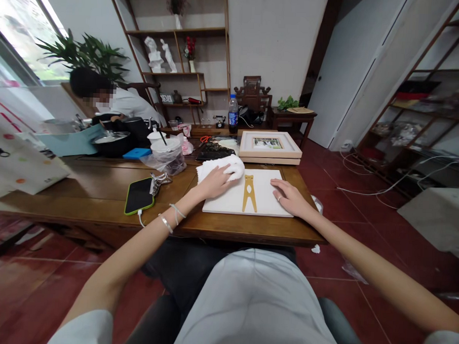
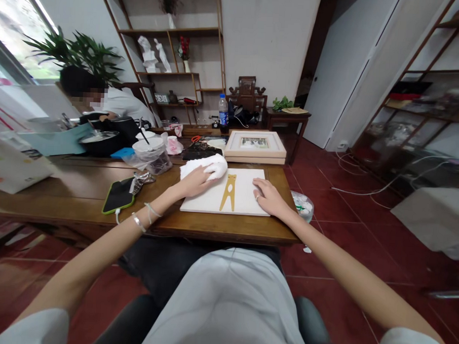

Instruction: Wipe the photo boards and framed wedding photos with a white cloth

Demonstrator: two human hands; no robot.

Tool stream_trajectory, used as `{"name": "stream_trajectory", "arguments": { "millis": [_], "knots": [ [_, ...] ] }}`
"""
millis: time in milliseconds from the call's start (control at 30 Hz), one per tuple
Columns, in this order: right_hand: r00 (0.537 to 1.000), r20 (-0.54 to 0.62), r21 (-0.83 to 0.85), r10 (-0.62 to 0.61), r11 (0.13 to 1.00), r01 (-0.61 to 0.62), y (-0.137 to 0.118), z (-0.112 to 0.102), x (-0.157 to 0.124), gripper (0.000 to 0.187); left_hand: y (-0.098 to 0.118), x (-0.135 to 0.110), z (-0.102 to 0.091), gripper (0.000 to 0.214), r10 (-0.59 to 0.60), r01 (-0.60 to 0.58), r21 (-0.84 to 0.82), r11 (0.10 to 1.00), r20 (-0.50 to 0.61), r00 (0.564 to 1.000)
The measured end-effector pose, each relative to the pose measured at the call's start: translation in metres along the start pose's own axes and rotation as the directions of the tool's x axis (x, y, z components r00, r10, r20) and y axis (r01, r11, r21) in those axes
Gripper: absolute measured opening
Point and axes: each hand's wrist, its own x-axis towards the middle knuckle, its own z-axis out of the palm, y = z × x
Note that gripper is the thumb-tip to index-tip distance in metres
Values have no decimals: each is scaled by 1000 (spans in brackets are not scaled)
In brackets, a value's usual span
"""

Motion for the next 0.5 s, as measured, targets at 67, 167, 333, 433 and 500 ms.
{"name": "stream_trajectory", "arguments": {
  "millis": [67,167,333,433,500],
  "knots": [
    [1000,-3,0,-9,1000,9,0,0,0,36,-1,5,5,44,-5,5,16,1000,-4,1000],
    [1000,-8,-15,-17,1000,17,0,1,0,35,1,8,8,46,-20,20,57,998,-1,1000],
    [1000,-6,-35,-8,999,8,0,1,0,36,14,6,2,48,-23,20,139,990,22,999],
    [1000,-3,-33,-10,999,10,0,1,0,36,33,-6,-8,45,18,-32,167,986,87,996],
    [1000,-7,-37,-16,999,15,-1,1,0,35,49,-21,-15,39,59,-81,176,981,130,990]
  ]
}}
